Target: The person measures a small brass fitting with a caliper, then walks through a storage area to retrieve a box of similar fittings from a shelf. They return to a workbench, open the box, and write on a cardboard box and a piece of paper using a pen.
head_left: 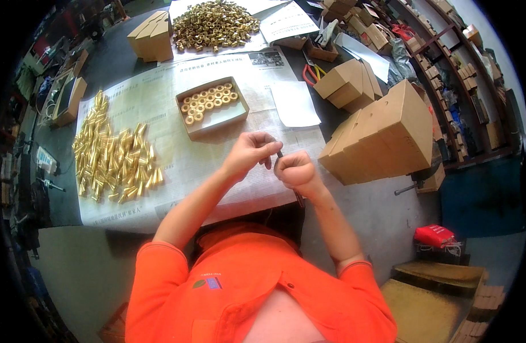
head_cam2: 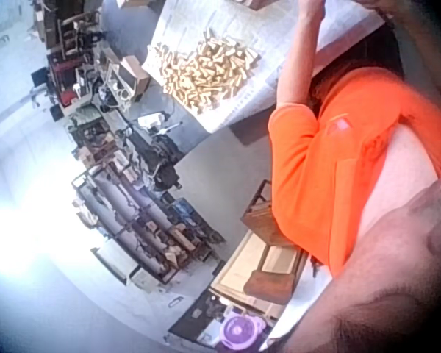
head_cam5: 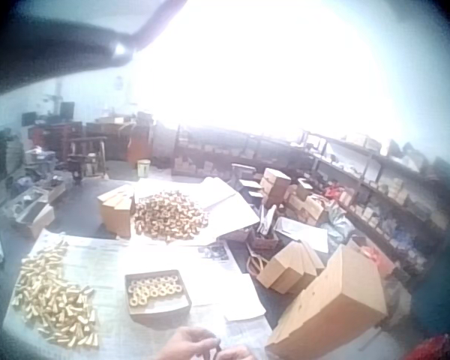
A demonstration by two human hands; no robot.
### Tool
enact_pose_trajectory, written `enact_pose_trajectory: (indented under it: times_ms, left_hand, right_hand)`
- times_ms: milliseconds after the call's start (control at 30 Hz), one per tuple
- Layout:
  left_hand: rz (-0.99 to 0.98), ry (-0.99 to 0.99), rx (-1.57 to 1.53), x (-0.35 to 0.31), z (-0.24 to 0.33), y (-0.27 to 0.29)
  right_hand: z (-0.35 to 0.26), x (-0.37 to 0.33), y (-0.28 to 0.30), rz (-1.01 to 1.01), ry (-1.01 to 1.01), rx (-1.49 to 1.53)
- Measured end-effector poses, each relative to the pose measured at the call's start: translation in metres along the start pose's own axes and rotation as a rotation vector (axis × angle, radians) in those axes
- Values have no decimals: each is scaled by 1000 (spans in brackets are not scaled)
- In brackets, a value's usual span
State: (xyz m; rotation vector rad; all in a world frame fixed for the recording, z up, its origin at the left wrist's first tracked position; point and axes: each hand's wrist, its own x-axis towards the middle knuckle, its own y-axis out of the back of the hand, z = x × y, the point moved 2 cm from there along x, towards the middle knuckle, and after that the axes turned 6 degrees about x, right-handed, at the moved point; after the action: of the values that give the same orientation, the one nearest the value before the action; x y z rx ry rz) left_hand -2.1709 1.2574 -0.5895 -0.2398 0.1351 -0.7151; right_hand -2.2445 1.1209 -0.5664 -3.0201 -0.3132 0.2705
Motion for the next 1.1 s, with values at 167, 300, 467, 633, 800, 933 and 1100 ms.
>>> enact_pose_trajectory:
  times_ms: [167,300,467,633,800,933,1100]
  left_hand:
    - [-94,1,-132,-3,3,-1]
    - [-85,-24,-69,-3,2,-2]
    - [21,-35,2,-2,2,-3]
    - [120,-66,109,-1,2,-6]
    - [142,-56,177,0,2,-6]
    - [24,-51,5,-1,1,-6]
    - [-94,-71,-66,-3,0,-5]
  right_hand:
    - [0,-1,1,1,-25,33]
    - [-1,-2,1,19,-35,-46]
    - [-6,-1,-3,33,178,-310]
    - [-11,-2,-6,74,208,-462]
    - [-12,-2,-9,125,271,-565]
    - [-11,-3,-6,131,233,-532]
    - [-11,-2,-6,106,226,-475]
